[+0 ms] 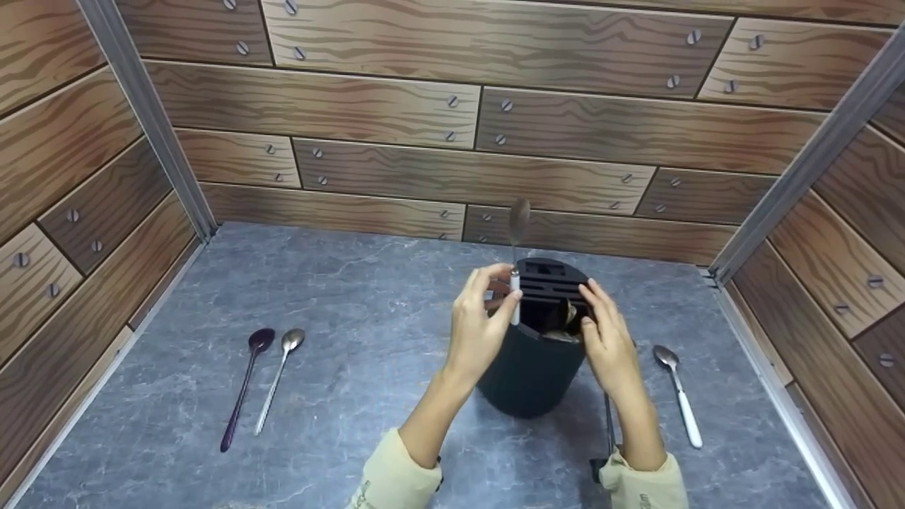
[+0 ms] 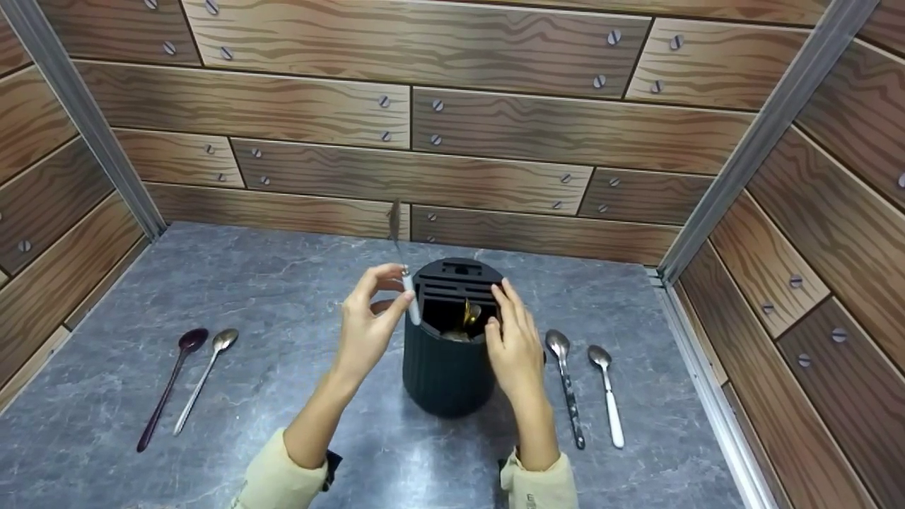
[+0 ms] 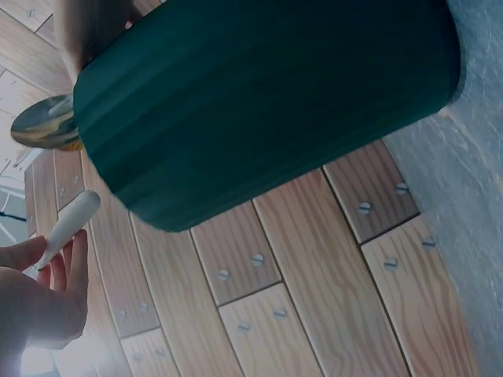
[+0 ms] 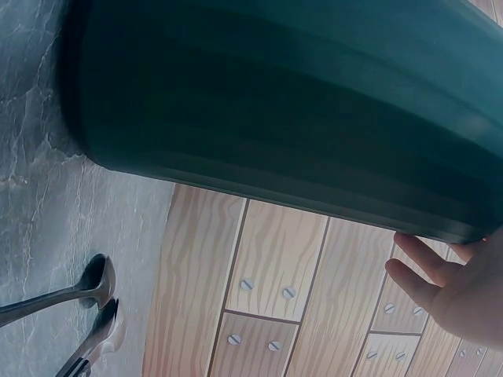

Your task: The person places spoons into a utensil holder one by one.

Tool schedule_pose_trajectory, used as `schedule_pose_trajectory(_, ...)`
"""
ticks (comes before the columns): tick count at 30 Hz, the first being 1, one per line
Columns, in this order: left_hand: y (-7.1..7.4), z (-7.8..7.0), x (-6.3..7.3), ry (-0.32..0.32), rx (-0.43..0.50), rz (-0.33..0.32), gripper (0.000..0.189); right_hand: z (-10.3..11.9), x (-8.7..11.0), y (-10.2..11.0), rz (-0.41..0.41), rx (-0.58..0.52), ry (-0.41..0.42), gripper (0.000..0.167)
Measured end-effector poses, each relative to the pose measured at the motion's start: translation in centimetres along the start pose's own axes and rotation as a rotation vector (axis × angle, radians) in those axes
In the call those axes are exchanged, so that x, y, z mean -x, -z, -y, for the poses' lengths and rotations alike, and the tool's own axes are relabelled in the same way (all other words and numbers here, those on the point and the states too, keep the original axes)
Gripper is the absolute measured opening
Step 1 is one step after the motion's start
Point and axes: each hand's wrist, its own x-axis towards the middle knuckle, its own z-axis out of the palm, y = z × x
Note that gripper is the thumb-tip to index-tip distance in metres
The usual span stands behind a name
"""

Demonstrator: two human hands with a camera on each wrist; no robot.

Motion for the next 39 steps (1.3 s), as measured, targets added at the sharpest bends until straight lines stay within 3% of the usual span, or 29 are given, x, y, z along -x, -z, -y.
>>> schedule_pose_trajectory(8,-1.4,0.4,0.1,0.024,0.004,0.009,0.026,0.1,0.0,0.0,-0.002,-0.008,0.008,0.041)
schedule_pose_trajectory(13,-1.8,0.6,0.3,0.005,-0.026,0.019,0.027,0.0,-0.1,-0.1,0.005,0.0,0.001,0.041)
schedule_pose_trajectory(21,-2.5,2.0,1.2,0.008,-0.069,0.056,0.018,0.0,0.0,0.0,-0.001,-0.008,0.002,0.04)
schedule_pose_trajectory(24,-2.5,2.2,1.4,0.001,-0.101,0.056,0.01,-0.1,0.0,0.0,0.0,-0.012,0.004,0.041)
schedule_pose_trajectory(31,-2.3,2.7,1.9,-0.073,-0.295,0.033,0.006,0.0,0.0,0.0,-0.007,-0.002,0.017,0.042)
schedule_pose_trajectory(39,-1.1,3.6,2.5,-0.055,-0.283,-0.039,0.006,0.0,-0.1,-0.1,0.002,0.0,-0.004,0.044)
